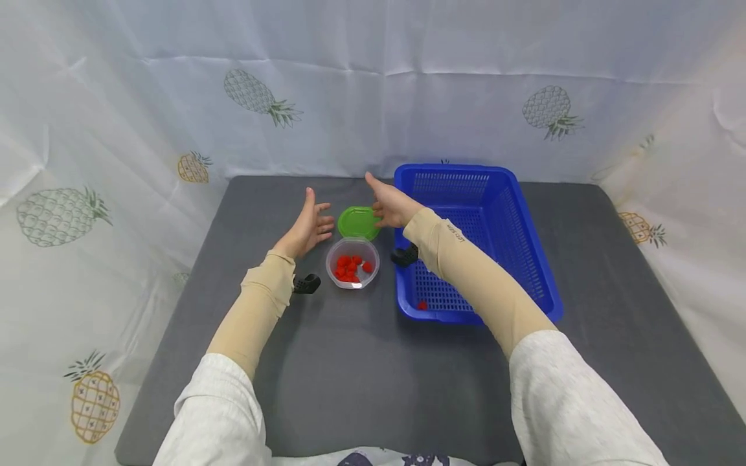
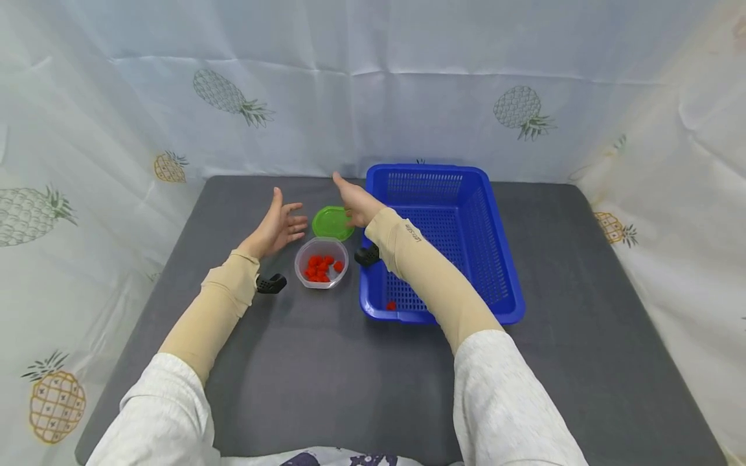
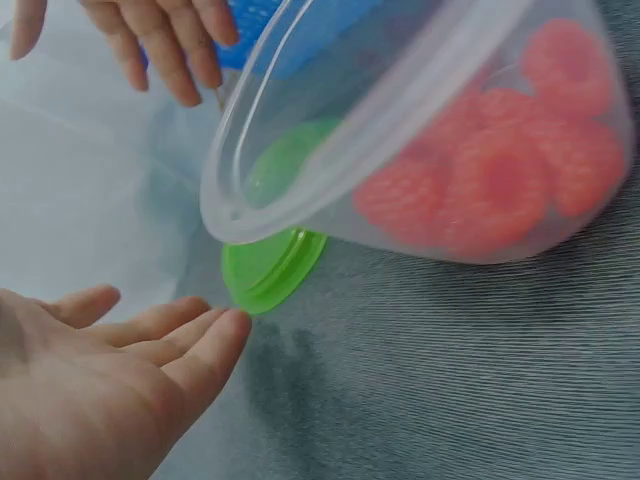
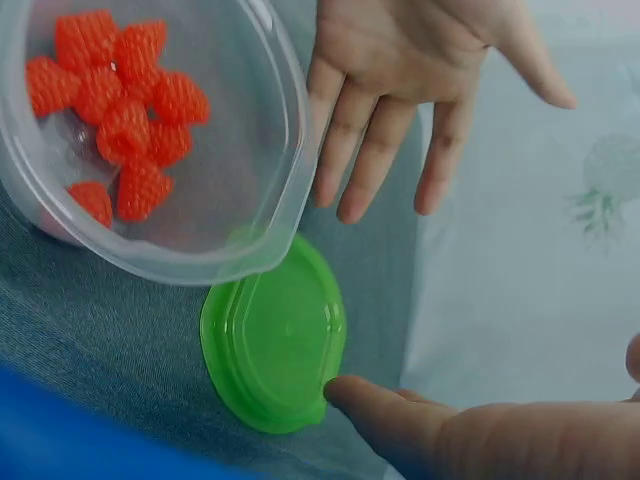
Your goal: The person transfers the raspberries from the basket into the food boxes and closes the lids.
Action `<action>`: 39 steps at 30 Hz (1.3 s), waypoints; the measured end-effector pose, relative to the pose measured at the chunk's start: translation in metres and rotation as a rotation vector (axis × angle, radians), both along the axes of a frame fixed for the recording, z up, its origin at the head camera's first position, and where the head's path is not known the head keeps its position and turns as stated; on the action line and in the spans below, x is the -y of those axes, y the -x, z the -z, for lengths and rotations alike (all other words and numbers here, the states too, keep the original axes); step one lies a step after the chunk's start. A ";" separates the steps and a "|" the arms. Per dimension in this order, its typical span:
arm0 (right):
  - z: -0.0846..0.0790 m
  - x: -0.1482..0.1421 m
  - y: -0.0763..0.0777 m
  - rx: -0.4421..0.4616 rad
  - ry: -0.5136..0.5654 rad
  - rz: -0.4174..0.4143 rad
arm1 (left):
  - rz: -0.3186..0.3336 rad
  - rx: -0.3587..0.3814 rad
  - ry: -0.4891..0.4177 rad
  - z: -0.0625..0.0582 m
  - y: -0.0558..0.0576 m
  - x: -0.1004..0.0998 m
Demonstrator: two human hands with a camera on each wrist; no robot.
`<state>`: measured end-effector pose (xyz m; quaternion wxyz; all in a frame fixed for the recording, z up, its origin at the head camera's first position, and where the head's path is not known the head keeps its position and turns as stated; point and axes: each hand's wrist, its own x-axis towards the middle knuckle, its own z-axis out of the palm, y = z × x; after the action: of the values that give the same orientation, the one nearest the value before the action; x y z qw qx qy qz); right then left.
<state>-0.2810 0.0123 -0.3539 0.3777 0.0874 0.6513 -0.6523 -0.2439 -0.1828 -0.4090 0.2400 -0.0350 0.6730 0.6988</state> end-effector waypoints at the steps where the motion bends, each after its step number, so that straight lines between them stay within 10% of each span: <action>1: 0.002 0.001 0.002 0.004 -0.005 0.012 | 0.002 0.018 -0.002 0.000 0.003 0.000; 12: 0.023 0.019 0.015 0.066 -0.002 0.071 | -0.052 0.128 -0.073 -0.003 0.022 -0.003; 32: 0.040 0.029 0.022 0.075 -0.228 -0.090 | -0.083 0.163 -0.145 0.002 0.024 -0.008; 39: 0.092 0.027 0.055 0.219 0.000 -0.008 | -0.198 0.201 -0.192 0.004 0.021 -0.008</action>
<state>-0.3363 -0.0147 -0.4460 0.4493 0.1557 0.6063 -0.6374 -0.2650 -0.1748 -0.4127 0.2383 -0.1478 0.5689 0.7731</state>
